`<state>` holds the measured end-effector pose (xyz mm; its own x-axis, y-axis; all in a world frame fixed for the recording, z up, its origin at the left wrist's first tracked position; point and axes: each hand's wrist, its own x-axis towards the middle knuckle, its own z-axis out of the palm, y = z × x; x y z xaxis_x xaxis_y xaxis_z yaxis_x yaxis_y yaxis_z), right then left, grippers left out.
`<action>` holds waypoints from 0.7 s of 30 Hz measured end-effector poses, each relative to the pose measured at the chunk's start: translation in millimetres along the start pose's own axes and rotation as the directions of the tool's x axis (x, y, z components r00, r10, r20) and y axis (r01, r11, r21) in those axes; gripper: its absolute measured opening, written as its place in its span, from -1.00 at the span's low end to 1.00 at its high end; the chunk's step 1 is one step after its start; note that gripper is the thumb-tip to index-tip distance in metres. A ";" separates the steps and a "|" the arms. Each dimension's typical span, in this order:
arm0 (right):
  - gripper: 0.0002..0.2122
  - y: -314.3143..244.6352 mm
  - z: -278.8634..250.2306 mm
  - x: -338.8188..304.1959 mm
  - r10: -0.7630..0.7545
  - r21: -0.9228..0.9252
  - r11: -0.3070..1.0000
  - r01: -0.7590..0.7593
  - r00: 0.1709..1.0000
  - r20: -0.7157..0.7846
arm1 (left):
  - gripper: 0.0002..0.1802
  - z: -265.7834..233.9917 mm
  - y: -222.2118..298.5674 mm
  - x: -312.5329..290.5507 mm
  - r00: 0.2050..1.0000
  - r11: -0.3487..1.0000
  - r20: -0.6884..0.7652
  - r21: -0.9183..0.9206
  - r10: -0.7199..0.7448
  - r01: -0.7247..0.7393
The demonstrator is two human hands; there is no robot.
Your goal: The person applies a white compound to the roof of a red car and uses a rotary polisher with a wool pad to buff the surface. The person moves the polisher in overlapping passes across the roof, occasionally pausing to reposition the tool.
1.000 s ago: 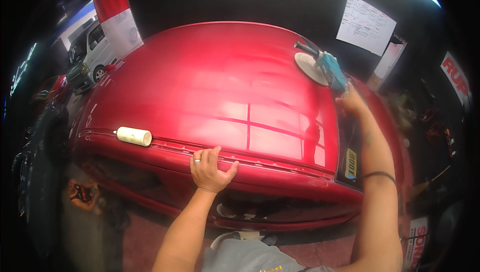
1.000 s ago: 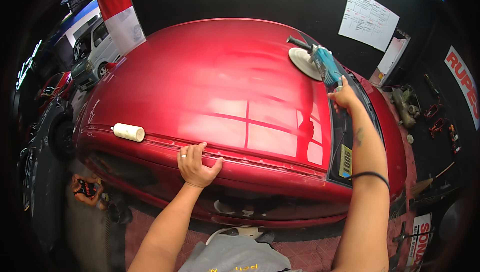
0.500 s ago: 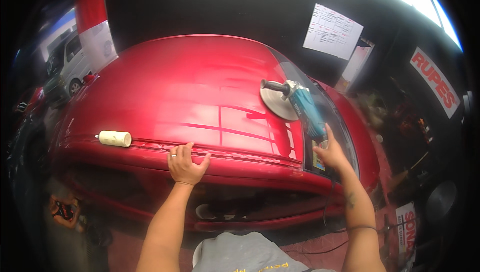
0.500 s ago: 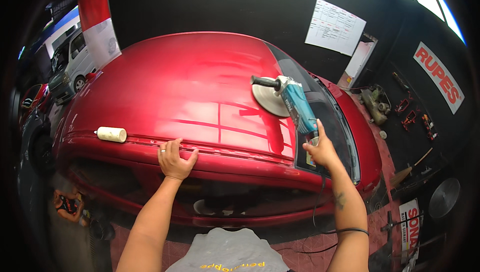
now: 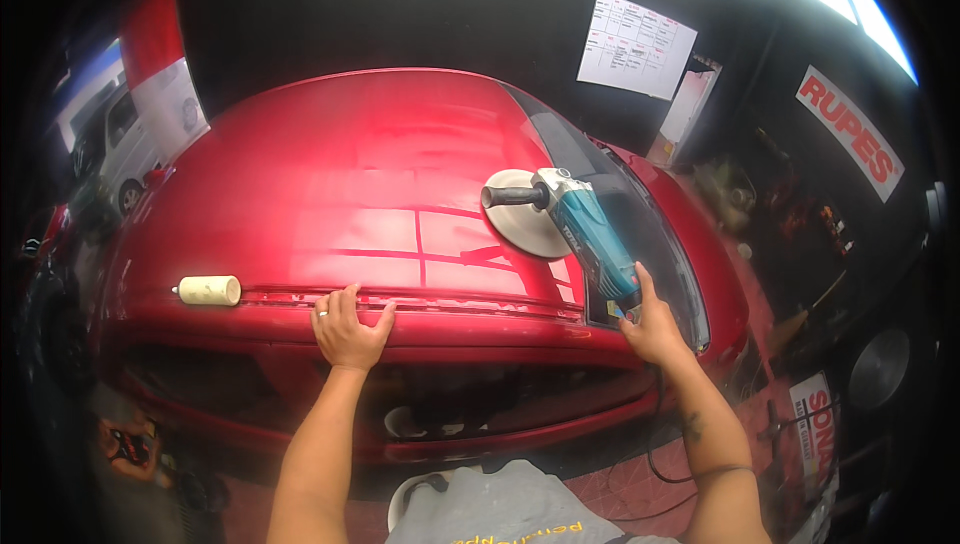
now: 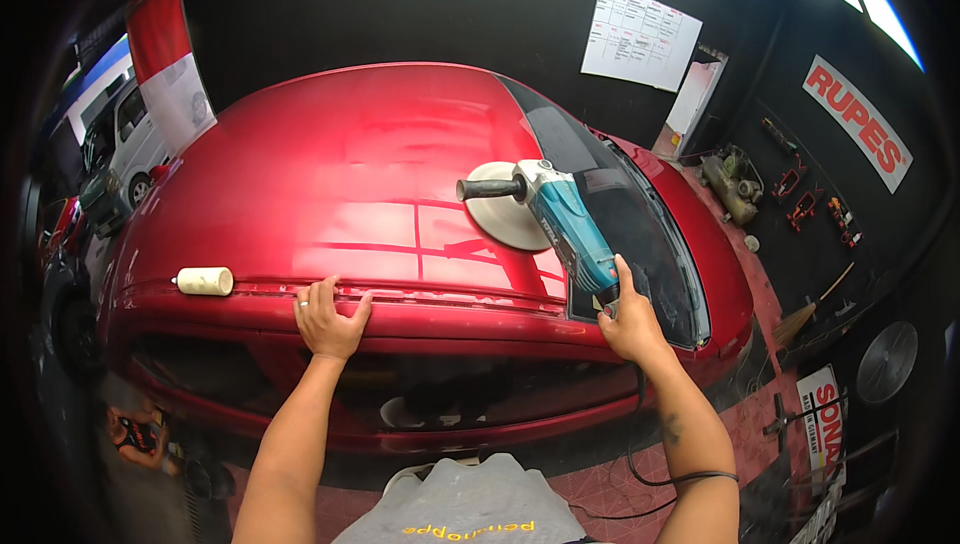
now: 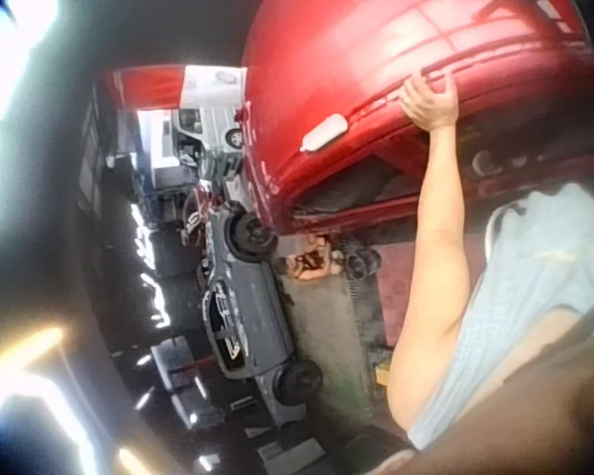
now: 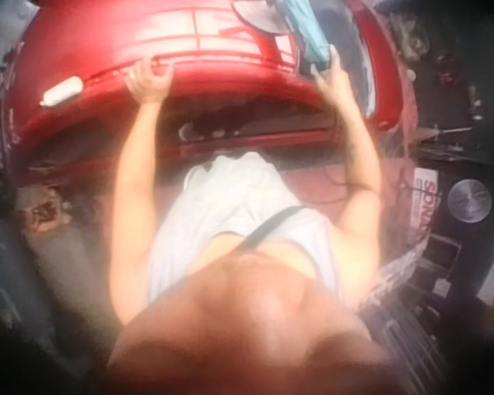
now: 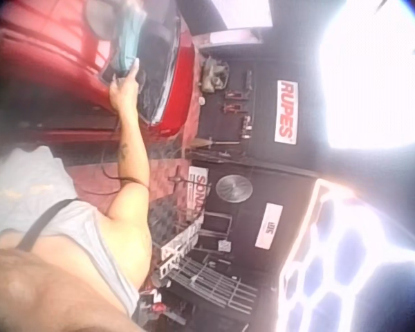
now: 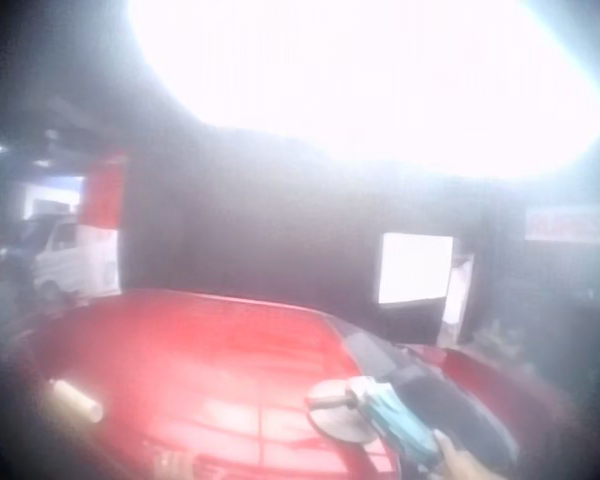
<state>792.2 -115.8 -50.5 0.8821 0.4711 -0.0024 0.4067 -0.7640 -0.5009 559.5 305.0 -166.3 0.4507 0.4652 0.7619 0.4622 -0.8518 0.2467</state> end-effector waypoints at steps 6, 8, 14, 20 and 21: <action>0.02 -18.0 0.3 33.0 -0.045 -0.087 0.995 0.043 0.999 -0.022 | -0.38 -2.9 3.2 4.9 0.999 0.999 -0.003 -0.011 0.034 -0.034; 0.02 -28.0 0.7 47.9 -0.035 -0.085 0.996 0.034 0.999 -0.010 | -0.39 -3.2 3.6 6.0 0.999 0.999 -0.012 -0.008 0.052 -0.052; 0.00 -39.7 4.5 107.7 -0.044 -0.118 0.992 0.041 0.999 -0.026 | -0.38 -3.6 0.3 5.4 0.998 0.998 -0.004 -0.005 0.056 -0.056; 0.02 -38.1 12.1 197.0 0.002 -0.180 0.984 -0.009 0.999 -0.041 | -0.40 -1.0 1.2 6.4 0.999 0.999 0.016 -0.023 0.048 -0.047; 0.03 -46.2 10.3 209.4 0.016 -0.177 0.984 -0.021 0.999 -0.029 | -0.40 -1.4 0.1 6.5 0.999 0.998 0.017 -0.022 0.051 -0.051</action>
<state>955.7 22.7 -36.8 0.8952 0.4453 0.0148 0.4234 -0.8399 -0.3395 561.4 307.6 -160.5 0.4869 0.4252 0.7630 0.4219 -0.8793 0.2208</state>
